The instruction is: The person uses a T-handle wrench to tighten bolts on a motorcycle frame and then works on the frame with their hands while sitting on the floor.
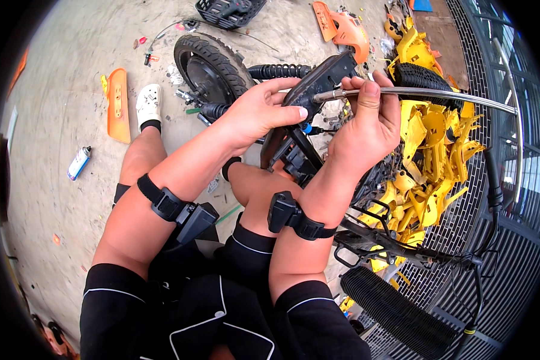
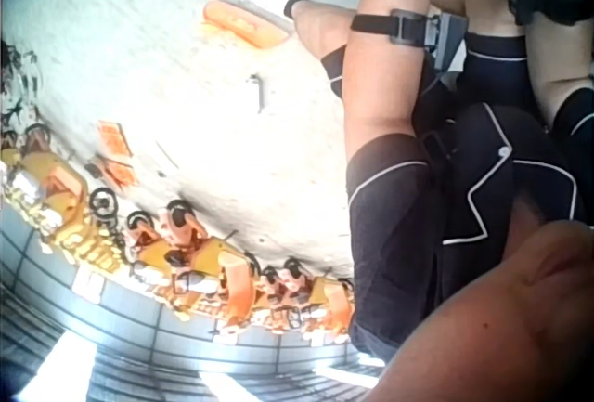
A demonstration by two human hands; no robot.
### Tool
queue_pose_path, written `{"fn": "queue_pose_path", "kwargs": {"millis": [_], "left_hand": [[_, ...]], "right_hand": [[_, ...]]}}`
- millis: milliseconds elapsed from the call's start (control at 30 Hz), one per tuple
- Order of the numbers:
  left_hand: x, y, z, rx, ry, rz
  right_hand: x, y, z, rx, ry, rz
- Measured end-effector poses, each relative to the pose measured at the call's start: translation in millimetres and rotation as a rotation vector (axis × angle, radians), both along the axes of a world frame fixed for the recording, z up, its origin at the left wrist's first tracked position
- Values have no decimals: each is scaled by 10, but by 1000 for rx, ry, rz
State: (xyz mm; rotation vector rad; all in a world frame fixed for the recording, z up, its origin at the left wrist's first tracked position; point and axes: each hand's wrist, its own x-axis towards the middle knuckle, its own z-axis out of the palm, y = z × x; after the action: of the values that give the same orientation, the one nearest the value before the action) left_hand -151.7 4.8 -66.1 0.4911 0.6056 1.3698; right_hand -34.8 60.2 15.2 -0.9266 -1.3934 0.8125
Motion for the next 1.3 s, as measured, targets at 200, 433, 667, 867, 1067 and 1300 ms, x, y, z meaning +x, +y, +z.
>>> {"fn": "queue_pose_path", "kwargs": {"millis": [200,433,667,867,1067,1300], "left_hand": [[2,-1,-28,17,-21,4],[-11,-21,33,-5,4,-7],[1,2,-26,15,2,-4],[-12,-13,-17,19,-5,-8],[-4,-2,-30,22,-2,-6],[32,23,-71,28,-15,-9]], "right_hand": [[149,85,-58,4,109,235],[104,54,-80,31,49,97],[158,95,-80,35,0,27],[142,39,-38,-15,85,216],[32,-5,-35,64,104,222],[-5,38,-55,111,17,-56]]}}
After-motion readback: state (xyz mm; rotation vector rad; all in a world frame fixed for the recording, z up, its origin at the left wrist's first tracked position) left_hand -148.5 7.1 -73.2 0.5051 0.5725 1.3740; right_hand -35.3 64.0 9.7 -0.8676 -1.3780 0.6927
